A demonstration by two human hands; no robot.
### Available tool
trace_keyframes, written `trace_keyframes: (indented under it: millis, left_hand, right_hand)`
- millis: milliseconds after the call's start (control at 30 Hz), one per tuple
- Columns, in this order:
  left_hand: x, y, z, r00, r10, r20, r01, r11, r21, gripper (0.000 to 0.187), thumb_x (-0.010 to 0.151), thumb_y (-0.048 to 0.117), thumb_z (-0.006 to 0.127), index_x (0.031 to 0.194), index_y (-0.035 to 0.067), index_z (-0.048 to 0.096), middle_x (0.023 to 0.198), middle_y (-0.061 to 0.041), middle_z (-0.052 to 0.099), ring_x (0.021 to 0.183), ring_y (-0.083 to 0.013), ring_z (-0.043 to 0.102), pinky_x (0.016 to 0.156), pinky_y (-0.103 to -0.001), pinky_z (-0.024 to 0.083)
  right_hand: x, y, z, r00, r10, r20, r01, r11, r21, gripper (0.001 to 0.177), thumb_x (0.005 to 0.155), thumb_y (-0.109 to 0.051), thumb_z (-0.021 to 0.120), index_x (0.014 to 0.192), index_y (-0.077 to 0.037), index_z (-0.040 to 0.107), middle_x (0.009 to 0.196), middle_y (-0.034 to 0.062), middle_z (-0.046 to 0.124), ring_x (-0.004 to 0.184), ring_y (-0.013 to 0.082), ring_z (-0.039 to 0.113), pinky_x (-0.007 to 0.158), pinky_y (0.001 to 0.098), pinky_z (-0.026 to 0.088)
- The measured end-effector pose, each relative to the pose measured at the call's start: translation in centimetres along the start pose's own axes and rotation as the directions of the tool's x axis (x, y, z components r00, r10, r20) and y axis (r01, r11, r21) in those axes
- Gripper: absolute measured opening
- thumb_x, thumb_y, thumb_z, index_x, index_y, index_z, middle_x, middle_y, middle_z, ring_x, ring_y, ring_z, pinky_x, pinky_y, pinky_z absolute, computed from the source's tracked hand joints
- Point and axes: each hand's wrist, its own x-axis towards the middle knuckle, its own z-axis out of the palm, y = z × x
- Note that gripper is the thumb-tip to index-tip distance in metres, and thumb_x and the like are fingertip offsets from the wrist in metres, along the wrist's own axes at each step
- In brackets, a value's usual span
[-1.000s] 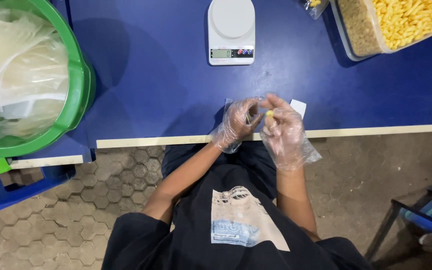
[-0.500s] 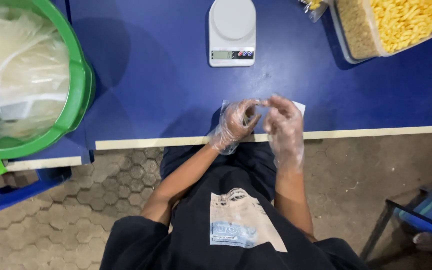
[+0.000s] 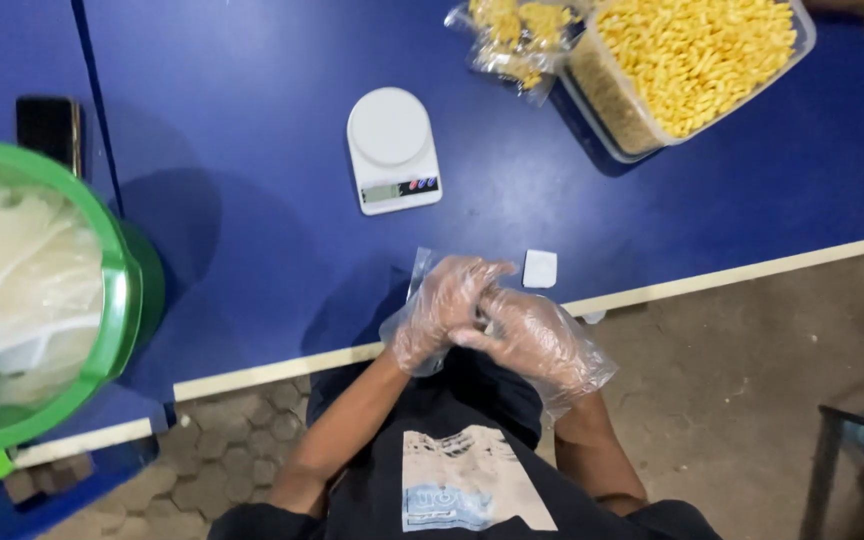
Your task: Manually filling small plastic bags with snacks and weighing them on a digital scale for consistent portioning.
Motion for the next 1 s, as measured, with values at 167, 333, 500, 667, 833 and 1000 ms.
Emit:
trace_keyframes:
  millis: [167,333,500,667,833,1000]
  left_hand:
    - [-1.6,-4.2,4.3,0.992,-0.008,-0.126,0.019,0.996,0.083,0.046,0.086,0.048,0.074,0.119,0.016,0.072,0.081,-0.002,0.067,0.076,-0.0237,0.068,0.078,-0.036,0.058]
    - [-0.7,-4.0,3.4,0.975,-0.042,-0.217,0.043,0.999,0.000,0.038,0.077,0.037,0.089,0.106,0.015,0.076,0.068,0.003,0.068,0.060,-0.0189,0.066,0.066,-0.031,0.058]
    - [0.4,-3.2,1.9,0.987,-0.161,-0.022,0.162,0.985,0.059,0.039,0.084,0.031,0.086,0.109,0.009,0.068,0.076,-0.002,0.067,0.060,-0.0127,0.063,0.059,-0.026,0.058]
    - [2.0,-3.6,2.4,0.954,-0.296,-0.037,0.298,0.950,0.088,0.037,0.083,0.029,0.087,0.110,0.010,0.070,0.080,-0.002,0.070,0.065,-0.0135,0.066,0.064,-0.027,0.059]
    - [4.0,-2.9,2.4,0.942,-0.325,-0.078,0.332,0.939,0.094,0.035,0.082,0.025,0.087,0.110,0.013,0.068,0.079,0.002,0.069,0.067,-0.0132,0.064,0.075,-0.030,0.055]
    - [4.8,-3.3,2.7,0.980,-0.193,-0.057,0.200,0.961,0.190,0.038,0.083,0.018,0.088,0.113,0.009,0.065,0.080,0.000,0.068,0.068,-0.0136,0.068,0.079,-0.031,0.057]
  right_hand:
    - [0.5,2.8,-5.2,0.992,-0.096,-0.082,0.109,0.978,0.179,0.037,0.083,-0.046,0.079,0.105,-0.016,0.077,0.097,0.0121,0.079,0.092,0.0368,0.074,0.074,0.0489,0.059]
    - [4.6,16.0,-9.6,0.843,0.026,-0.537,0.021,0.996,0.081,0.018,0.095,-0.028,0.077,0.100,-0.012,0.079,0.094,0.0097,0.077,0.089,0.0315,0.072,0.082,0.0402,0.059]
    - [13.0,30.7,-13.4,0.669,-0.124,-0.733,-0.220,0.909,-0.355,0.039,0.090,-0.021,0.078,0.127,-0.009,0.078,0.127,0.0118,0.073,0.114,0.0318,0.066,0.097,0.0451,0.050]
    - [17.1,32.2,-12.8,0.815,0.230,-0.532,-0.377,0.908,-0.185,0.054,0.092,-0.029,0.078,0.141,-0.009,0.066,0.136,0.0164,0.066,0.123,0.0342,0.060,0.100,0.0484,0.046]
    - [16.1,31.0,-12.2,0.709,0.168,-0.685,-0.427,0.876,-0.227,0.022,0.087,-0.020,0.085,0.109,-0.019,0.082,0.101,0.0053,0.077,0.076,0.0268,0.073,0.052,0.0447,0.055]
    - [17.7,35.6,-11.7,0.603,-0.032,-0.797,-0.162,0.973,-0.163,0.019,0.082,0.004,0.072,0.092,-0.007,0.084,0.092,0.0066,0.081,0.081,0.0177,0.076,0.071,0.0311,0.060]
